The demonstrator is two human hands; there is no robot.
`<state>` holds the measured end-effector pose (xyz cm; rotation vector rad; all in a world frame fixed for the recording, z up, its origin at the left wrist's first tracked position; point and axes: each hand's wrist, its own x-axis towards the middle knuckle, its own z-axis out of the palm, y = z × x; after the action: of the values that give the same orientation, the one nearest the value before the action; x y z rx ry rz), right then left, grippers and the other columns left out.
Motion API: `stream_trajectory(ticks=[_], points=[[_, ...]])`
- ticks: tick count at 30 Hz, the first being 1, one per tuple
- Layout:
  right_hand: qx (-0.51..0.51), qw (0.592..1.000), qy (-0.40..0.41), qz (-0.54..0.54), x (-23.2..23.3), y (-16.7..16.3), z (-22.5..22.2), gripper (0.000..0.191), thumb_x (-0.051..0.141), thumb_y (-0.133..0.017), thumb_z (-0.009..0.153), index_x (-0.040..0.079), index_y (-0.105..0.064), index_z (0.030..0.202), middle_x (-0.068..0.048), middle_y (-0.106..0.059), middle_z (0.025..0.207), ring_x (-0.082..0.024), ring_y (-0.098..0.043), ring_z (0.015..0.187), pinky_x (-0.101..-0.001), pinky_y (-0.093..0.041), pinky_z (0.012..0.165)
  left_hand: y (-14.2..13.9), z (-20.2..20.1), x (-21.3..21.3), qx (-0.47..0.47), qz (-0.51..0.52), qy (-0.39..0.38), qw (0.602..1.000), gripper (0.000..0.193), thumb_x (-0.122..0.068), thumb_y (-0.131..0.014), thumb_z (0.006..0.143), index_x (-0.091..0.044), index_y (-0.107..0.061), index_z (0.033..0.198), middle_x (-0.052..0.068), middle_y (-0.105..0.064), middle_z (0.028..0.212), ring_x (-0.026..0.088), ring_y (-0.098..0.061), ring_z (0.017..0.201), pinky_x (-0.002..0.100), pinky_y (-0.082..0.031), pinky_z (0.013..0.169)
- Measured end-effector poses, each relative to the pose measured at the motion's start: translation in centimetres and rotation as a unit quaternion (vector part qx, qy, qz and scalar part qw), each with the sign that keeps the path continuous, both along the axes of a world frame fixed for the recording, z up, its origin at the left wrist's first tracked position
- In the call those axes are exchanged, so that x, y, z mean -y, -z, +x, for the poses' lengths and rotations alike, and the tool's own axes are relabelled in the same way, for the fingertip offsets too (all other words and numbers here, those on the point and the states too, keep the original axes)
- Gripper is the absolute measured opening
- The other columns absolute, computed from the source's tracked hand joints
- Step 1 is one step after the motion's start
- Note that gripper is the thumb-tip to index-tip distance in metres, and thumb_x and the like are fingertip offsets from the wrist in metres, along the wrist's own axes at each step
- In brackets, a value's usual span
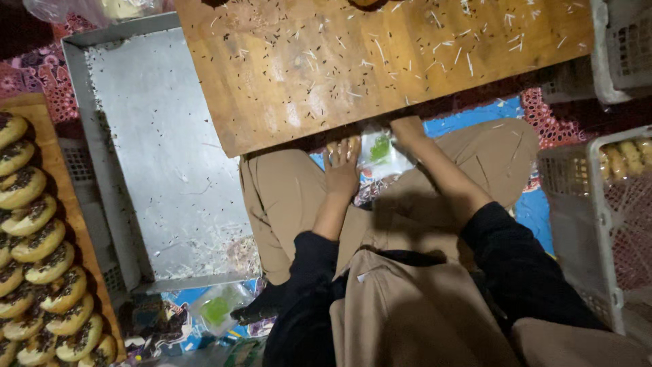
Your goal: The person sits on the floor and individually wraps round pastries in clear plastic bags. They pick up a pastry, place it into a bag, and seal it before placing the packaged item into a nearby basket. The process is repeated for multiple pastries.
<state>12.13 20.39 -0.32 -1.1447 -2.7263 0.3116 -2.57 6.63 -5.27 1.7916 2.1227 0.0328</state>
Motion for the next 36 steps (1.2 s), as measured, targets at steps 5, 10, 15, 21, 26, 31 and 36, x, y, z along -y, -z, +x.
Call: stream_trajectory(ticks=[5,10,15,21,26,31,36], points=[[0.070,0.985,0.015,-0.155,1.4,-0.9,3.9,0.013,0.012,-0.068,0.086,0.016,-0.078,0.091,-0.007,-0.074,0.098,-0.024,-0.067,0.097,-0.0453,-0.041,0.090,-1.6,0.8,0.3,0.121,-0.029,-0.063,0.990,0.089,-0.062,-0.060,0.094,-0.015,-0.025,0.162,0.022,-0.020,0.165,0.050,-0.011,0.150,0.062,-0.009,0.120],[0.111,0.993,-0.028,-0.029,8.0,-3.3,7.1,0.020,0.016,-0.057,0.107,0.010,-0.074,0.098,-0.008,-0.071,0.102,-0.028,-0.064,0.107,-0.0471,-0.039,0.103,-4.8,5.6,-0.8,0.427,-0.047,-0.132,0.893,0.068,-0.056,-0.062,0.094,-0.005,-0.061,0.139,0.023,-0.068,0.136,0.034,-0.065,0.132,0.046,-0.051,0.115],[0.005,0.998,0.011,0.060,9.2,-6.9,10.0,0.061,0.023,-0.065,0.083,0.005,-0.051,0.139,-0.020,-0.051,0.148,-0.040,-0.047,0.139,-0.0663,-0.018,0.111,-10.4,9.4,0.5,0.385,0.291,0.205,0.852,0.040,-0.028,-0.042,0.111,-0.008,-0.062,0.139,0.016,-0.056,0.154,0.033,-0.048,0.148,0.050,-0.037,0.125],[-0.248,0.955,-0.088,-0.136,5.4,-9.7,2.4,0.104,0.042,-0.083,0.074,0.004,-0.031,0.156,-0.025,-0.035,0.159,-0.047,-0.039,0.139,-0.0550,-0.029,0.115,-12.7,3.4,-4.5,0.711,0.300,-0.172,0.613,0.049,-0.032,-0.045,0.107,-0.009,-0.039,0.150,0.015,-0.038,0.145,0.032,-0.039,0.133,0.047,-0.039,0.109],[-0.302,0.854,0.010,-0.423,-10.1,-13.2,-5.1,0.059,0.043,-0.086,0.074,0.013,-0.069,0.122,-0.012,-0.075,0.124,-0.029,-0.070,0.122,-0.0474,-0.050,0.113,-9.1,-11.4,-7.6,0.843,0.333,-0.342,0.246,0.024,-0.033,-0.069,0.115,-0.011,-0.063,0.120,0.008,-0.060,0.114,0.023,-0.063,0.098,0.041,-0.049,0.076],[0.022,0.999,0.006,0.048,-24.6,-12.1,-7.3,0.119,0.077,-0.084,0.047,0.021,-0.060,0.150,-0.021,-0.044,0.148,-0.043,-0.031,0.147,-0.0676,-0.019,0.119,-9.2,-16.3,-3.4,0.794,0.365,-0.435,0.219,0.031,-0.036,-0.065,0.096,-0.012,-0.063,0.115,0.012,-0.065,0.121,0.028,-0.062,0.117,0.050,-0.054,0.103],[0.014,0.969,-0.050,0.242,-25.0,-10.6,-9.0,0.105,0.084,-0.083,0.057,0.020,-0.070,0.138,-0.028,-0.045,0.147,-0.046,-0.032,0.140,-0.0676,-0.014,0.109,-11.6,-15.2,-4.3,0.818,0.317,-0.455,0.153,0.053,-0.045,-0.065,0.090,-0.010,-0.054,0.128,0.019,-0.055,0.135,0.036,-0.056,0.128,0.060,-0.047,0.106]])
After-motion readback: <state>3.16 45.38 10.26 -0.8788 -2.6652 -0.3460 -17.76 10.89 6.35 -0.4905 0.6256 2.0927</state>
